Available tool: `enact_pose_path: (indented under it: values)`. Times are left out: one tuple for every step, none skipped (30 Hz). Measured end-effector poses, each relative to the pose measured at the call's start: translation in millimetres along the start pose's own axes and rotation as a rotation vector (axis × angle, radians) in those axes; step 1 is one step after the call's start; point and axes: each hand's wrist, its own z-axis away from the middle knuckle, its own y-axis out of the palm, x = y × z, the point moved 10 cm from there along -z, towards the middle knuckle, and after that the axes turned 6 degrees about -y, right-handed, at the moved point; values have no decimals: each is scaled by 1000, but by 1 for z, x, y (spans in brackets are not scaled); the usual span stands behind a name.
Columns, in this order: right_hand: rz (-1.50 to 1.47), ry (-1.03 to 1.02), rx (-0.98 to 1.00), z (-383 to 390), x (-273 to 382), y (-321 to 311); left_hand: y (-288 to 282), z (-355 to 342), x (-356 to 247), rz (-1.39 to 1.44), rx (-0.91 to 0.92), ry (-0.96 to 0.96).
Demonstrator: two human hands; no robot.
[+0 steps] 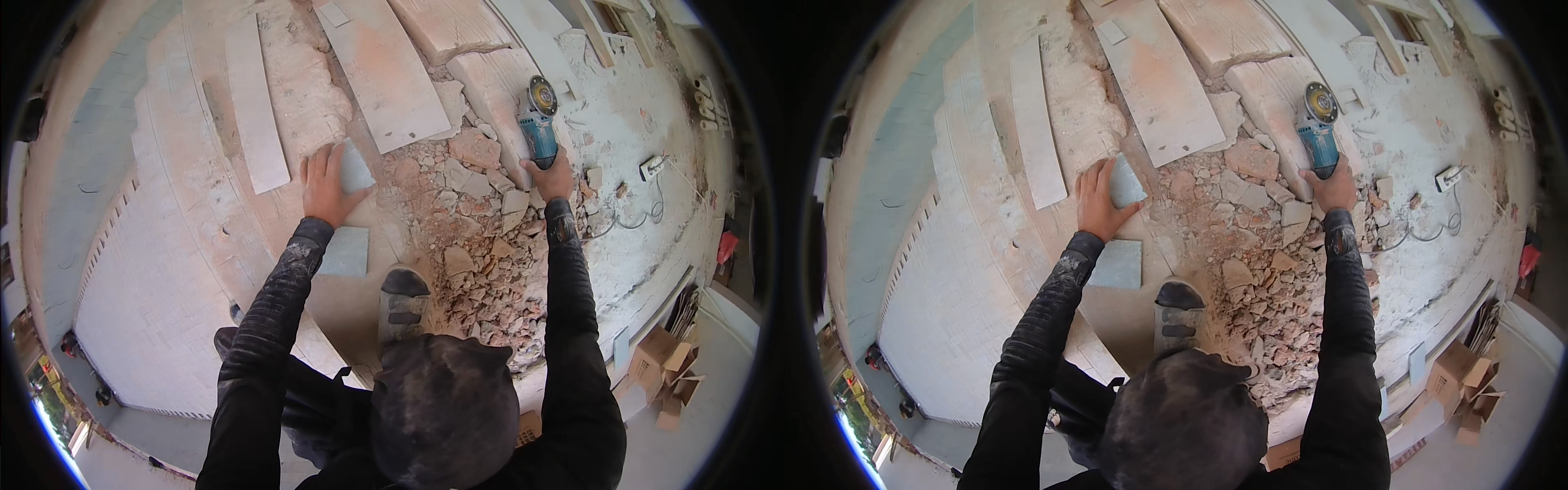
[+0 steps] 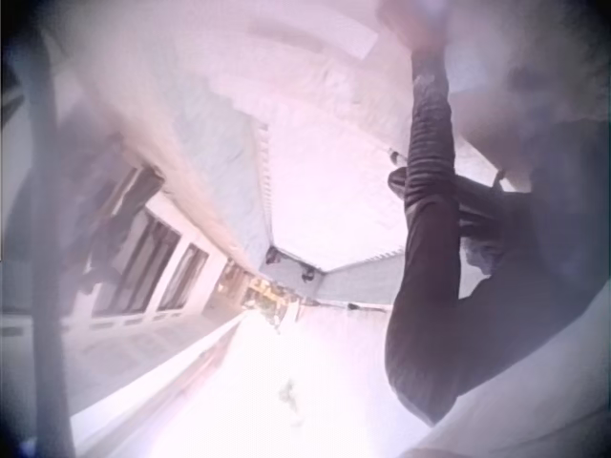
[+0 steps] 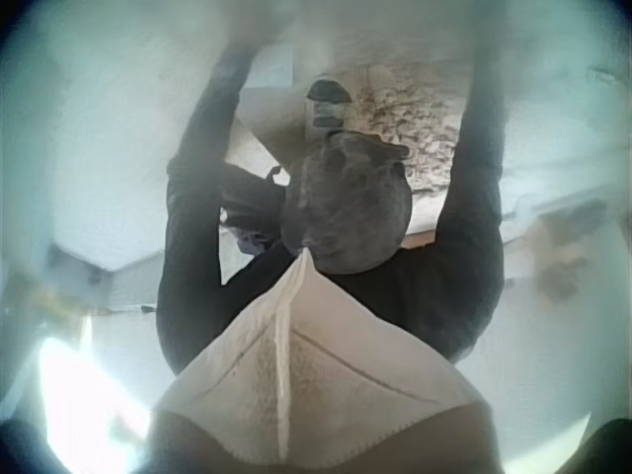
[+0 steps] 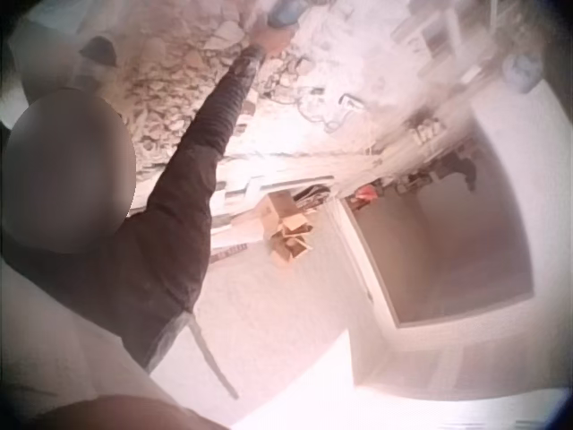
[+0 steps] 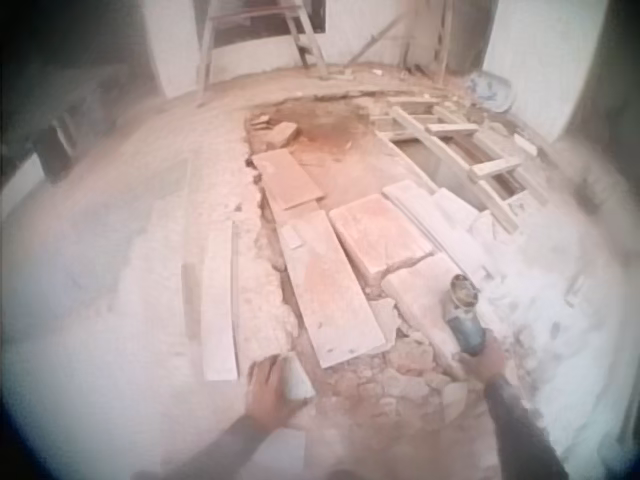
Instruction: The person uses an angle grinder to cut small tiles and then manually places them along the edge of the pool steps to check the fit.
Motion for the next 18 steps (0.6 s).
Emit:
enact_pose_path:
  values:
    - [-20,4,14,-5,-3,-3,4,-6,-5,14,-27,-25]
    - [-40,8,27,-8,-3,-1,4,-8,-7,-6,-41,-27]
    - [-58,18,43,-9,-3,-4,3,-4,-1,-25,-49,-28]
    - [-107,13,66,-9,0,-7,0,1,-1,-58,-56,-36]
    - [-155,7,89,-9,3,-12,1,4,-7,-69,-79,-35]
    - [-209,4,114,-7,7,-15,-4,5,-14,-86,-100,-33]
    - [-390,40,171,-1,14,-10,-11,8,-16,-114,-123,-36]
    - [-570,73,230,9,22,-6,-14,12,-23,-46,-126,-17]
    - [-760,100,299,20,39,0,-19,19,-33,11,-130,-6]
    - [-938,142,339,34,59,2,-22,29,-43,61,-126,-1]
    - [-1109,201,383,54,77,1,-4,39,-57,267,52,-68]
    - [-1290,258,435,72,101,4,13,51,-78,461,219,-146]
    - [-1372,252,437,85,121,1,25,64,-107,680,325,-161]
    - [-1459,240,440,95,145,0,35,78,-124,774,450,-241]
    - [-1536,228,434,103,162,-1,45,92,-140,879,577,-315]
    - [-1562,240,488,112,174,8,51,103,-141,975,584,-425]
    - [-1570,223,456,118,183,8,57,114,-140,1070,590,-535]
    - [-1581,205,433,125,197,9,65,125,-133,1161,588,-654]
